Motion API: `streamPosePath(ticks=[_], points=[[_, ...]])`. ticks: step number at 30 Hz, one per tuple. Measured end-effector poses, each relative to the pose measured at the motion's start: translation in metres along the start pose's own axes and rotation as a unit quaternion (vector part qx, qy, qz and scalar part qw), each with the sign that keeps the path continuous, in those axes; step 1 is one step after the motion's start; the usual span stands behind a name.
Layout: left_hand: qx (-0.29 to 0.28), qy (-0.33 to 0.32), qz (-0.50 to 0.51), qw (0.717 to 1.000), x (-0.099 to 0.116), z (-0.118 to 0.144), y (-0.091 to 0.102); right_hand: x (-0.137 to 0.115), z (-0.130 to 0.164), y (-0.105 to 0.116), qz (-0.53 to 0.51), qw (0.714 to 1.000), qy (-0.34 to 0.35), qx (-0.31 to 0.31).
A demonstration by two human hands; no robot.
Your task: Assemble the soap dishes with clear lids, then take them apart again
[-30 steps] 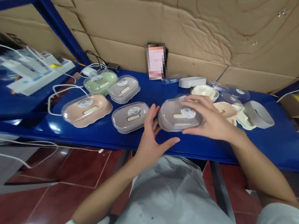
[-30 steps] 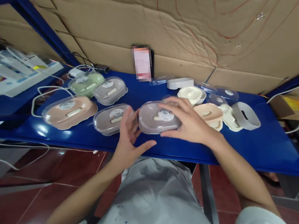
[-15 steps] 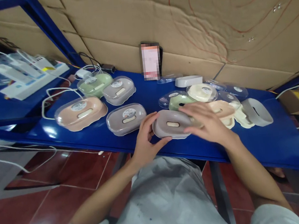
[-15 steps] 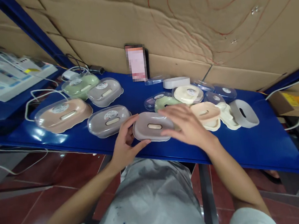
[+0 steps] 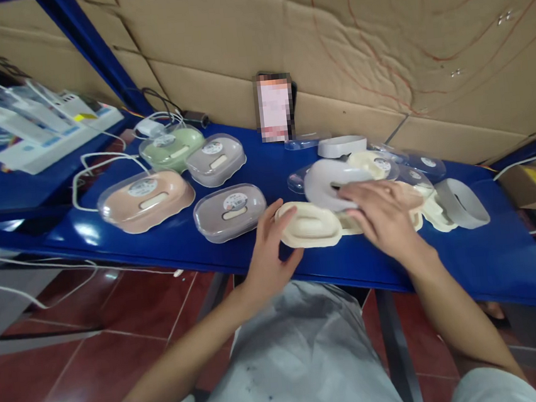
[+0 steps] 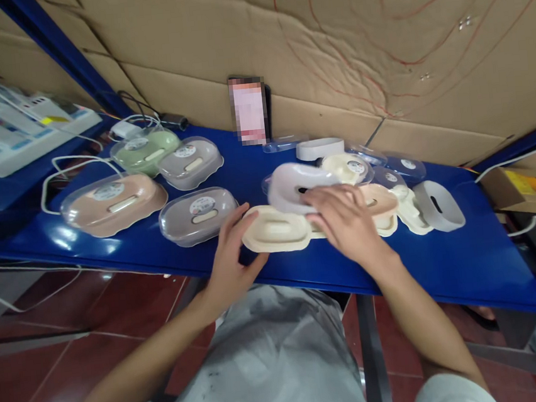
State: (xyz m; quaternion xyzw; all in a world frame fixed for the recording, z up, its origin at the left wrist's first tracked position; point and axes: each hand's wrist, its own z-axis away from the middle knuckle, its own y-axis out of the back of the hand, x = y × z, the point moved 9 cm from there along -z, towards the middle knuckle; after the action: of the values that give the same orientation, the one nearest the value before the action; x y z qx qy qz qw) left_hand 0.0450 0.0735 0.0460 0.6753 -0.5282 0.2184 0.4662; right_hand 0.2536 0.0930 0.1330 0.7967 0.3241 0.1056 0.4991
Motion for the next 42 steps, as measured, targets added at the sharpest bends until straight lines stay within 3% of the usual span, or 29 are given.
streamPosePath(ticks=[5,8,11,15,18,22,25,29,35,38,42], points=[[-0.068,-0.056,-0.194,0.977,0.019,0.008,-0.018,0.073,-0.014,0.023,0.117,0.989,-0.075,0.049],[-0.103,-0.039,-0.255,0.961,0.019,0.012,-0.023,0.085,-0.015,0.027,0.133,0.986,-0.075,0.062],[-0.09,-0.051,-0.289,0.952,0.024,0.011,-0.006,0.04,-0.006,0.008,0.069,0.997,0.017,0.021],[-0.002,-0.046,-0.358,0.932,0.019,0.0,0.056,-0.04,0.019,-0.04,-0.009,0.986,0.136,-0.093],[0.009,0.003,-0.354,0.935,-0.006,-0.007,0.101,-0.061,0.027,-0.064,-0.013,0.981,0.155,-0.118],[0.022,0.026,-0.287,0.957,-0.027,-0.013,0.128,-0.067,0.021,-0.074,-0.007,0.975,0.18,-0.129],[0.045,0.035,-0.241,0.969,-0.027,-0.021,0.128,-0.078,0.006,-0.076,0.007,0.975,0.18,-0.127],[0.05,0.047,-0.215,0.974,-0.035,-0.048,0.112,-0.1,-0.024,-0.09,0.042,0.976,0.175,-0.123],[-0.044,0.035,-0.206,0.977,-0.047,-0.081,0.084,-0.108,-0.063,-0.121,0.022,0.975,0.15,-0.164],[-0.018,0.0,-0.199,0.98,-0.032,-0.067,0.092,-0.102,-0.072,-0.13,-0.005,0.974,0.129,-0.183],[0.033,-0.013,-0.235,0.971,-0.019,-0.02,0.103,-0.098,-0.078,-0.136,-0.004,0.973,0.14,-0.182]])
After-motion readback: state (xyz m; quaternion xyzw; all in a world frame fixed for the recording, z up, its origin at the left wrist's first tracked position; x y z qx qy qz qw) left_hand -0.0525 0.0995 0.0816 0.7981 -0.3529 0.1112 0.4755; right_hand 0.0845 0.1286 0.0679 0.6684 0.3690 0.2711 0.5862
